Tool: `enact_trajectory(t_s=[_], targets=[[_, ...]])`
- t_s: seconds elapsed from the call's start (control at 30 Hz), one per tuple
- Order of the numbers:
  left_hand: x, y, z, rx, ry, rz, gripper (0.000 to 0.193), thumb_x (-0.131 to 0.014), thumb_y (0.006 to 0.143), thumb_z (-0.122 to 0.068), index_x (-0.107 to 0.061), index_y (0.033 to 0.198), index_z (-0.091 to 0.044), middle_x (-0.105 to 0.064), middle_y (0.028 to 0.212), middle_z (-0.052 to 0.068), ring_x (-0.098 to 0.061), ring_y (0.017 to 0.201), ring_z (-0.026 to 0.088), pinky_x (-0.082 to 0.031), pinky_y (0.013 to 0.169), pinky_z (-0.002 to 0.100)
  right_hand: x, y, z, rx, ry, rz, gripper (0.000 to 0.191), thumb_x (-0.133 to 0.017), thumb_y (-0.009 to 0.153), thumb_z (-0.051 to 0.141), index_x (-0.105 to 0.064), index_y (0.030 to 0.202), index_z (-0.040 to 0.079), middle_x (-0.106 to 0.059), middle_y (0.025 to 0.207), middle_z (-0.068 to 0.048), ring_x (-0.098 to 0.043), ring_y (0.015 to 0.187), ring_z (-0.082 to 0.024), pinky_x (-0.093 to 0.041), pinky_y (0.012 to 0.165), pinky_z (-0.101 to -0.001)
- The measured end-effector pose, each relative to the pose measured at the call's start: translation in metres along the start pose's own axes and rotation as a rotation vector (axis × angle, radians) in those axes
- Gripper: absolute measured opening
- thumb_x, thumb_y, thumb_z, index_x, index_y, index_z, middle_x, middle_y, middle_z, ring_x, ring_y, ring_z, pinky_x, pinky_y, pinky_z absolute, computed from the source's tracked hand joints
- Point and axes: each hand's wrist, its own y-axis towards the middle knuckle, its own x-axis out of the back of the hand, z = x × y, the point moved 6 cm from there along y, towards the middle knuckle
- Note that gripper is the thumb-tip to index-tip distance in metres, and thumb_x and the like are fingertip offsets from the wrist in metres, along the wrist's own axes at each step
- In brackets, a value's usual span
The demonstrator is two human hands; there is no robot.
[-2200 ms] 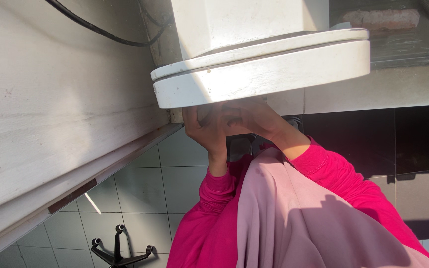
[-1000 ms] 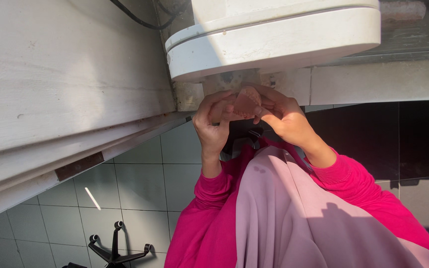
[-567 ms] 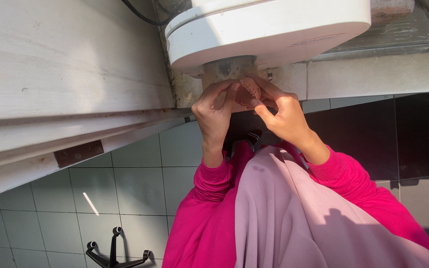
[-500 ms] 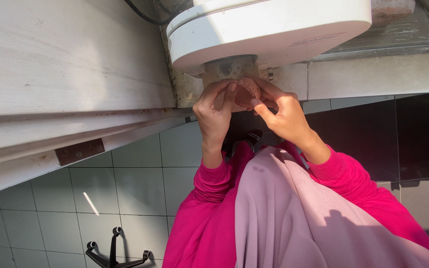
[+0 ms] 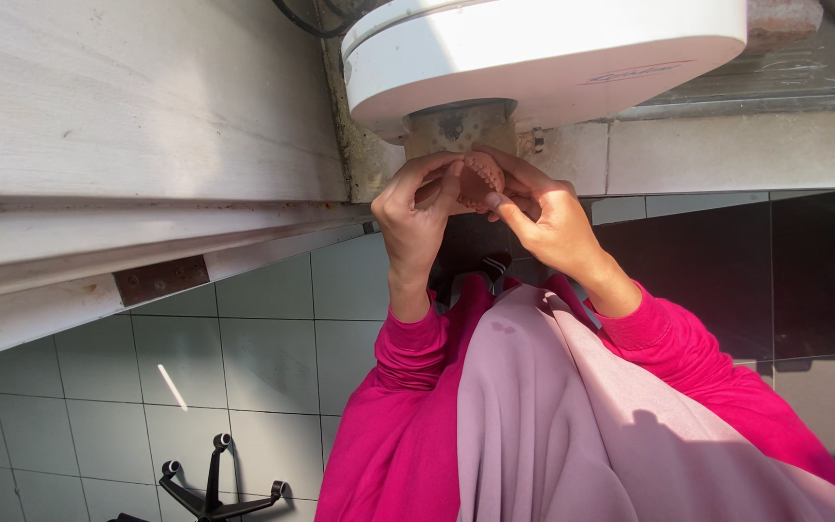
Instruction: The person holds a pink dental model with artificial teeth against a bench grinding machine, moving it to smooth and shape its edges. They then handle the model by hand at the sink-side bench, turn it over, and use a small hand tool on it before returning to the grinder.
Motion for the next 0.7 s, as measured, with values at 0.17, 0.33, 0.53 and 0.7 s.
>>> enact_trajectory(t_s=[0.17, 0.33, 0.53, 0.7], targets=[[0.001, -0.001, -0.003, -0.111, 0.105, -0.016, 0.020, -0.081, 0.090, -0.001, -0.073, 0.108, -0.004, -0.076, 0.100, 0.008, -0.079, 0.093, 0.018, -0.066, 0.082, 0.028, -0.003, 0.001, 0.007, 0.037, -0.083, -0.031, 0.053, -0.062, 0.103, 0.005, -0.048, 0.154, 0.000, -0.072, 0.120, -0.014, -0.072, 0.101, -0.016, -0.060, 0.087, -0.0281], [-0.004, -0.003, 0.004, -0.132, 0.202, -0.041, 0.022, -0.079, 0.092, -0.002, -0.074, 0.114, -0.007, -0.075, 0.101, 0.007, -0.078, 0.093, 0.019, -0.066, 0.081, 0.028, -0.007, 0.001, 0.020, 0.197, -0.403, -0.119, 0.054, -0.067, 0.100, 0.003, -0.050, 0.151, 0.000, -0.073, 0.114, -0.019, -0.076, 0.102, -0.018, -0.060, 0.087, -0.0309], [-0.005, 0.003, 0.023, -0.048, 0.249, -0.057, 0.019, -0.075, 0.096, -0.003, -0.077, 0.115, -0.009, -0.077, 0.101, 0.008, -0.078, 0.087, 0.018, -0.063, 0.073, 0.029, -0.009, 0.017, -0.015, -0.030, -0.037, -0.095, 0.052, -0.063, 0.102, 0.008, -0.049, 0.151, -0.001, -0.076, 0.114, -0.015, -0.074, 0.101, -0.020, -0.062, 0.085, -0.0303], [0.000, 0.005, 0.032, 0.050, 0.094, 0.040, 0.035, -0.081, 0.091, -0.004, -0.071, 0.124, -0.007, -0.076, 0.110, 0.010, -0.079, 0.102, 0.020, -0.064, 0.084, 0.032, -0.008, 0.042, -0.043, -0.144, 0.397, 0.007, 0.049, -0.054, 0.110, 0.019, -0.048, 0.151, -0.006, -0.069, 0.119, -0.018, -0.072, 0.108, -0.021, -0.064, 0.094, -0.0314]])
